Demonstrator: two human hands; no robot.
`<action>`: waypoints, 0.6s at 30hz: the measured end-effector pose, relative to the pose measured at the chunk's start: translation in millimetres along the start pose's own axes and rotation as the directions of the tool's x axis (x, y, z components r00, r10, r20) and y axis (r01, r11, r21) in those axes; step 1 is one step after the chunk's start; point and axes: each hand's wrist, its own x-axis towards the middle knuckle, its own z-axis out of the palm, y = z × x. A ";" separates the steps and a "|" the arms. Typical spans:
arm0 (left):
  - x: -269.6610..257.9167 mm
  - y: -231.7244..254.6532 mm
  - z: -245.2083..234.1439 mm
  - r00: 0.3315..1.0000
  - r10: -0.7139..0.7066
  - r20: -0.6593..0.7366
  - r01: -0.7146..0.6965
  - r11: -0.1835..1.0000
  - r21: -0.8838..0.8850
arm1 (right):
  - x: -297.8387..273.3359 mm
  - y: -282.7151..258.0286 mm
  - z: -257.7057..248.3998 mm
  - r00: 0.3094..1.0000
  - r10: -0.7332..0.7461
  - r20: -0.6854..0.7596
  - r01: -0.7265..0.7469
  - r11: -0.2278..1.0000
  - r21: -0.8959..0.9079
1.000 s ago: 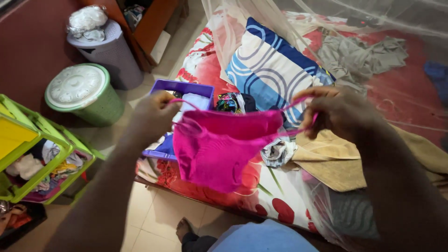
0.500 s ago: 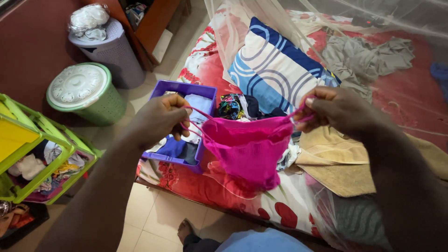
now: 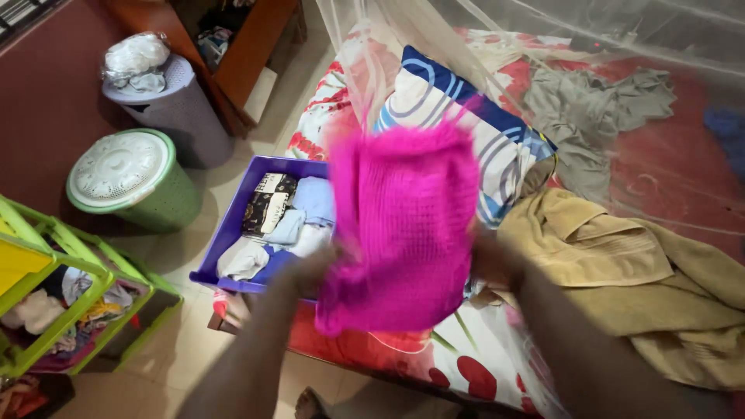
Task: Folding clothes and placing them in a storage bin on a bed.
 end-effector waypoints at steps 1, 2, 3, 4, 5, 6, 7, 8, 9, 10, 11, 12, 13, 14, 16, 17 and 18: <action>-12.1 -10.1 10.8 1.000 0.002 0.003 -0.002 1.000 0.005 | -14.4 4.8 10.4 0.994 0.098 -0.057 -0.097 0.995 0.020; -24.1 -20.5 21.3 0.986 0.115 0.117 -0.072 0.943 -0.324 | -20.7 8.6 32.9 0.974 0.196 -0.111 -0.191 0.980 0.047; -35.4 -32.5 36.4 0.947 0.260 0.187 -0.089 0.776 -0.625 | -18.3 2.5 60.2 0.941 0.294 -0.166 -0.285 0.956 0.076; -43.5 6.3 40.0 0.945 0.263 0.192 -0.089 0.776 -0.624 | -17.2 -2.1 54.9 0.942 0.290 -0.171 -0.281 0.957 0.075; -59.5 42.9 44.5 0.993 0.089 0.076 -0.002 0.664 -0.748 | -17.5 -2.7 53.5 0.939 0.284 -0.194 -0.294 0.955 -0.023; -76.1 79.6 48.6 0.994 -0.107 -0.011 0.046 0.518 -0.854 | -18.1 -3.1 53.0 0.936 0.277 -0.216 -0.307 0.944 -0.120; -66.6 61.8 45.1 0.994 -0.113 -0.016 0.045 0.517 -0.855 | -15.9 -3.4 44.6 0.936 0.281 -0.210 -0.310 0.944 -0.118; -57.6 43.9 41.9 0.987 -0.114 -0.110 -0.017 0.615 -0.788 | -14.2 -3.6 36.3 0.907 0.302 -0.292 -0.349 0.929 -0.125; -45.7 26.1 41.2 0.975 -0.101 -0.199 -0.071 0.703 -0.707 | -14.8 -5.0 25.6 0.870 0.317 -0.377 -0.389 0.912 -0.130; -50.2 43.0 37.2 0.975 -0.102 -0.200 -0.071 0.703 -0.707 | -14.4 -18.6 36.3 0.870 0.318 -0.376 -0.390 0.912 -0.130; -55.3 60.1 33.7 0.915 -0.163 -0.369 -0.186 0.641 -0.744 | -14.9 -32.5 47.8 0.875 0.286 -0.390 -0.337 0.939 -0.069; -60.5 77.3 30.1 0.822 -0.235 -0.519 -0.308 0.583 -0.752 | -15.4 -46.4 59.4 0.878 0.253 -0.405 -0.281 0.960 -0.009; -59.5 69.0 25.9 0.821 -0.234 -0.521 -0.310 0.583 -0.751 | -16.6 -51.4 60.8 0.880 0.252 -0.403 -0.280 0.960 -0.011; -58.6 60.7 21.8 0.777 -0.221 -0.590 -0.356 0.618 -0.701 | -17.9 -56.4 62.3 0.884 0.249 -0.395 -0.274 0.962 -0.008; -61.8 58.4 22.6 0.727 -0.211 -0.654 -0.395 0.650 -0.649 | -21.3 -63.3 62.6 0.887 0.252 -0.386 -0.274 0.962 -0.003; -64.8 65.1 25.7 0.733 -0.335 -0.592 -0.166 0.756 -0.633 | -20.7 -65.9 60.9 0.893 0.198 -0.403 -0.192 0.980 0.057; -67.6 71.8 28.9 0.705 -0.462 -0.539 0.079 0.806 -0.587 | -20.2 -68.5 59.1 0.894 0.146 -0.423 -0.106 0.987 0.116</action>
